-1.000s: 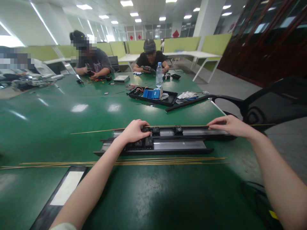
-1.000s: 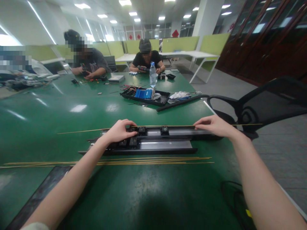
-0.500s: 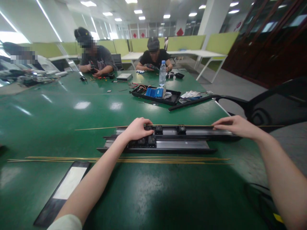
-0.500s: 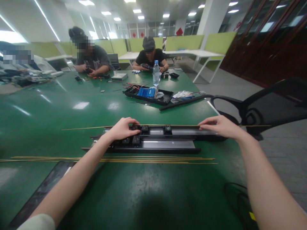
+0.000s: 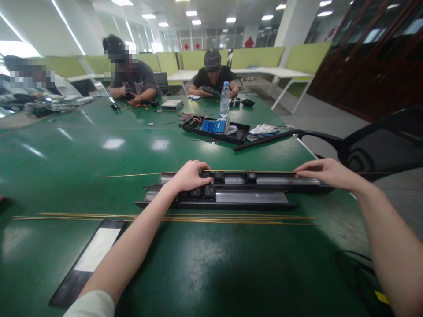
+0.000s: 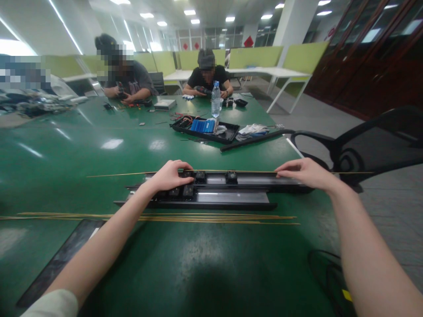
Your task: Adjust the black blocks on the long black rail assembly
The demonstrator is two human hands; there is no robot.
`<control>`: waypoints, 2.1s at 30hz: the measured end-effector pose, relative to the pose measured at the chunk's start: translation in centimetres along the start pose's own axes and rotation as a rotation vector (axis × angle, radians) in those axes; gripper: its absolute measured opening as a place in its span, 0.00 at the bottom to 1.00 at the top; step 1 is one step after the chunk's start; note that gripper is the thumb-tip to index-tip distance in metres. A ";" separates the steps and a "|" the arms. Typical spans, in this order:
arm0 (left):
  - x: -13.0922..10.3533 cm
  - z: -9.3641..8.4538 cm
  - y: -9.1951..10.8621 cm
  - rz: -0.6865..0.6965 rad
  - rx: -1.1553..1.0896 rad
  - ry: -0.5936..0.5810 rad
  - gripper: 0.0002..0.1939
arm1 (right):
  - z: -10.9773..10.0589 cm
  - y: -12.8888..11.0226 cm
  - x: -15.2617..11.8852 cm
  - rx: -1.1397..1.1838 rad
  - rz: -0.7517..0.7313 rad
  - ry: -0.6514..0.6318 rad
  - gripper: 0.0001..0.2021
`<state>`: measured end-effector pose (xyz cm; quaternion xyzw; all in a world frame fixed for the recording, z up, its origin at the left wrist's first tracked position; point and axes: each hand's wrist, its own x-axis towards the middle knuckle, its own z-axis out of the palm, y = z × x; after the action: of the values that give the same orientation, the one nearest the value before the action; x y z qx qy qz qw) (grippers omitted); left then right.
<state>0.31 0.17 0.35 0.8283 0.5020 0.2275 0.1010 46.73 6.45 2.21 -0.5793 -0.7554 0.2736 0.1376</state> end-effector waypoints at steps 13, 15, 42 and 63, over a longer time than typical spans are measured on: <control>0.0 0.1 0.0 0.005 0.002 0.008 0.13 | -0.4 0.4 -0.1 0.006 0.004 -0.005 0.23; 0.0 0.1 -0.1 0.004 0.005 0.011 0.13 | -0.5 0.5 -0.1 0.004 0.012 -0.006 0.23; -0.1 0.1 -0.2 0.006 -0.022 0.002 0.13 | -0.8 1.3 -0.5 0.004 0.072 0.049 0.26; 0.0 0.0 0.1 -0.015 -0.016 -0.021 0.14 | -1.2 1.0 -1.0 0.032 0.098 0.032 0.28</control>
<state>0.41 0.12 0.44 0.8259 0.5053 0.2221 0.1147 48.40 5.94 2.72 -0.6175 -0.7195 0.2828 0.1452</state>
